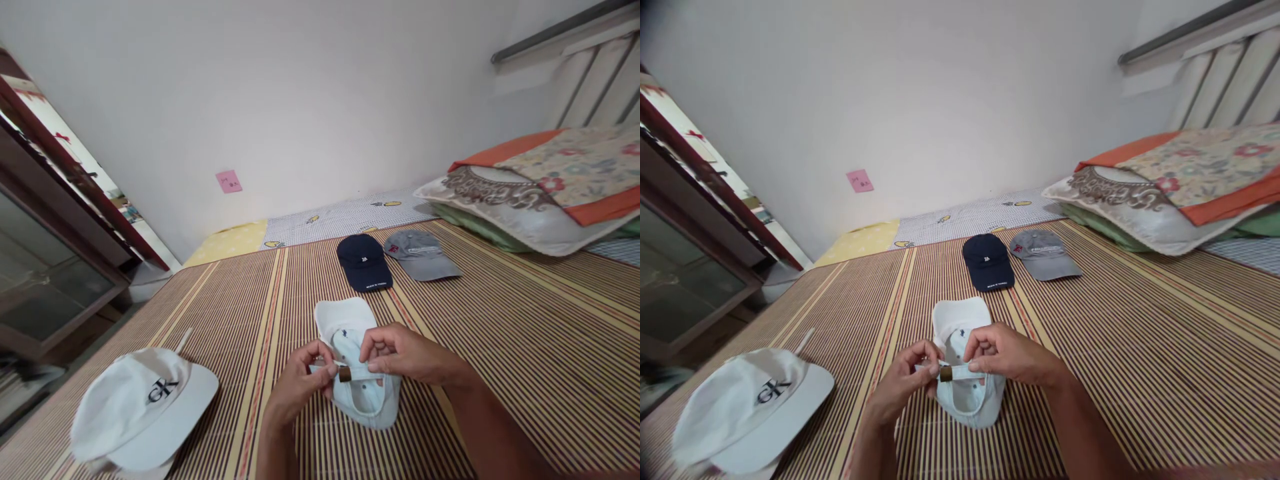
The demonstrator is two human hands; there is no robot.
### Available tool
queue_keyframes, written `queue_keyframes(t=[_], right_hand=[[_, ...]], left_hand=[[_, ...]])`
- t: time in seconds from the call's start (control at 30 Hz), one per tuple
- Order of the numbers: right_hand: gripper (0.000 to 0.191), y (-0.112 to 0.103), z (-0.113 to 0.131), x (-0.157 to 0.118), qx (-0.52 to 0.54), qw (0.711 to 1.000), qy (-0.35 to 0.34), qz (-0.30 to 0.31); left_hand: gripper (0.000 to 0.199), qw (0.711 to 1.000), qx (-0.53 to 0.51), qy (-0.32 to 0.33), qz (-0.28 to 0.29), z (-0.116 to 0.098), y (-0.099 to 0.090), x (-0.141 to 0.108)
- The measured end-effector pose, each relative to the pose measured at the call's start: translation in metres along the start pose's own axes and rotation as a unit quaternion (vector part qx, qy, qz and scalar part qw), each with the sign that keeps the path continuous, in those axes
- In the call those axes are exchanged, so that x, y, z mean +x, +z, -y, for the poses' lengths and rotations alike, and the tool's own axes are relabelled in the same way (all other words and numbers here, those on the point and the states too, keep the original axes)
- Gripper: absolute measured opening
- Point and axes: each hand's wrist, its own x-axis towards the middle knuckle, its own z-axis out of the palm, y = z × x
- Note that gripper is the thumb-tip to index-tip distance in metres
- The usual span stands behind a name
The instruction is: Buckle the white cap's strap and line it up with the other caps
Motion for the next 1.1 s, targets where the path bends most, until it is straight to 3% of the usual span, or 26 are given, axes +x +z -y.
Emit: queue_keyframes(t=[0.3,0.7,0.8,1.1], right_hand=[[0.014,0.014,0.007,0.003,0.000,0.999,0.016,0.027],[0.007,0.020,0.010,0.004,-0.009,1.000,0.013,0.023],[0.011,0.019,0.008,0.005,0.015,1.000,0.009,0.026],[0.022,0.011,-0.003,0.008,0.047,0.999,0.001,-0.001]], left_hand=[[0.037,1.000,-0.010,-0.012,0.014,0.003,0.004,0.001],[0.024,0.998,0.050,-0.022,0.006,-0.012,0.011,-0.003],[0.028,0.998,0.050,-0.022,0.017,-0.012,0.010,-0.005],[0.036,0.999,-0.038,0.004,0.024,0.014,-0.001,0.006]])
